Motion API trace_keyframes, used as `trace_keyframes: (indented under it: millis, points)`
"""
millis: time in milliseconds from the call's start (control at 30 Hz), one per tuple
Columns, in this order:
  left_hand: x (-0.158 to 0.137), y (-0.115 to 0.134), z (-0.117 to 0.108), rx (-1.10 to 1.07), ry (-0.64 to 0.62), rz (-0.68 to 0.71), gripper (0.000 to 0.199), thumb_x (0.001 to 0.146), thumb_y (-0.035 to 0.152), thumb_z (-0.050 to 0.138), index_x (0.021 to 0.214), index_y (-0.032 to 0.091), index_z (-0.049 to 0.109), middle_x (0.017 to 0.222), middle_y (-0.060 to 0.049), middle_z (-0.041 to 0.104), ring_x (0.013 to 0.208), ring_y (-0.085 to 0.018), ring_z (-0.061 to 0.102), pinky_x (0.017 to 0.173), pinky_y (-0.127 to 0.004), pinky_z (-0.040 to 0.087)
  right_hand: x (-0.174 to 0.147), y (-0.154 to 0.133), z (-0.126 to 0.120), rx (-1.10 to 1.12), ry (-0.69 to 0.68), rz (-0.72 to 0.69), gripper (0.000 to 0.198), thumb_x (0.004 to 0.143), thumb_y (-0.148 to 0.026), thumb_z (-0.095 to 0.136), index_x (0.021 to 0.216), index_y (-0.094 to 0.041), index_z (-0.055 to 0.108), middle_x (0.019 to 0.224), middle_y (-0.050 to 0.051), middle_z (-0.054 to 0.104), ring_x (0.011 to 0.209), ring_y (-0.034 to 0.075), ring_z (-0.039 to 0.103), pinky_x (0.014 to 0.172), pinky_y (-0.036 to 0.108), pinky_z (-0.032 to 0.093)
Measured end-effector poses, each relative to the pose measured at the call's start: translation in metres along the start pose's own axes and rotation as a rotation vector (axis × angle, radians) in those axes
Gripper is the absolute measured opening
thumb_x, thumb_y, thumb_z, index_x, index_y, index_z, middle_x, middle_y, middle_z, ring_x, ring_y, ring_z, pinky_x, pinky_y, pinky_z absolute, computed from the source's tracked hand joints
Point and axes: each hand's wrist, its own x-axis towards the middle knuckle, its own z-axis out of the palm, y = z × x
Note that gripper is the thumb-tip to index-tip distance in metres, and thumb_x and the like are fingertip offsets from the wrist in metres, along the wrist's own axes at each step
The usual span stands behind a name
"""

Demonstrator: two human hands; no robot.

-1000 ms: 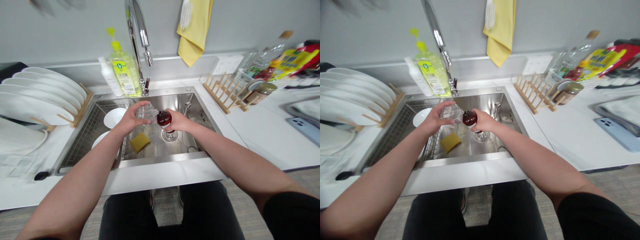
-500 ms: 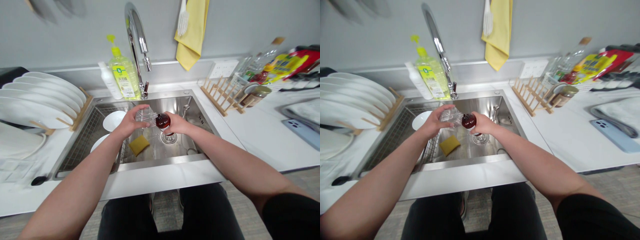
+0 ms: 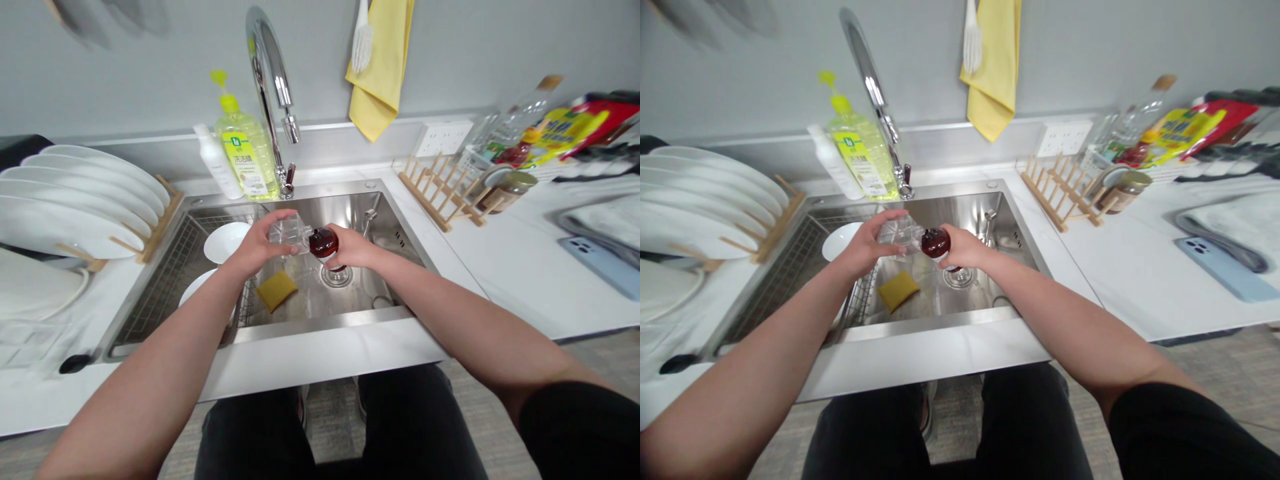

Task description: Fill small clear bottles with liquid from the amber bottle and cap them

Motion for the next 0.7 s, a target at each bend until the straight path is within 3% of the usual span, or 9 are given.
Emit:
trace_keyframes:
  millis: [333, 700]
  points:
    - [0.0, 0.0026, -0.0003, 0.012, -0.009, 0.002, 0.093, 0.062, 0.034, 0.109, 0.149, 0.029, 0.077, 0.146, -0.009, 0.075, 0.14, -0.04, 0.069, 0.126, -0.057, 0.051, -0.0008, -0.0023, -0.0015, -0.025, 0.006, 0.029, 0.072, 0.064, -0.021, 0.103, 0.127, -0.024, 0.068, 0.121, 0.003, 0.084, 0.113, 0.031, 0.08, 0.09, 0.035, 0.057]
    - [-0.0004, 0.0072, 0.0017, 0.053, -0.003, 0.005, 0.092, 0.061, 0.035, 0.108, 0.148, 0.028, 0.078, 0.146, -0.01, 0.075, 0.141, -0.04, 0.067, 0.127, -0.057, 0.049, 0.0016, 0.002, 0.0021, -0.011, -0.01, 0.004, 0.069, 0.063, -0.023, 0.1, 0.124, -0.024, 0.069, 0.116, 0.001, 0.084, 0.104, 0.029, 0.079, 0.085, 0.032, 0.054]
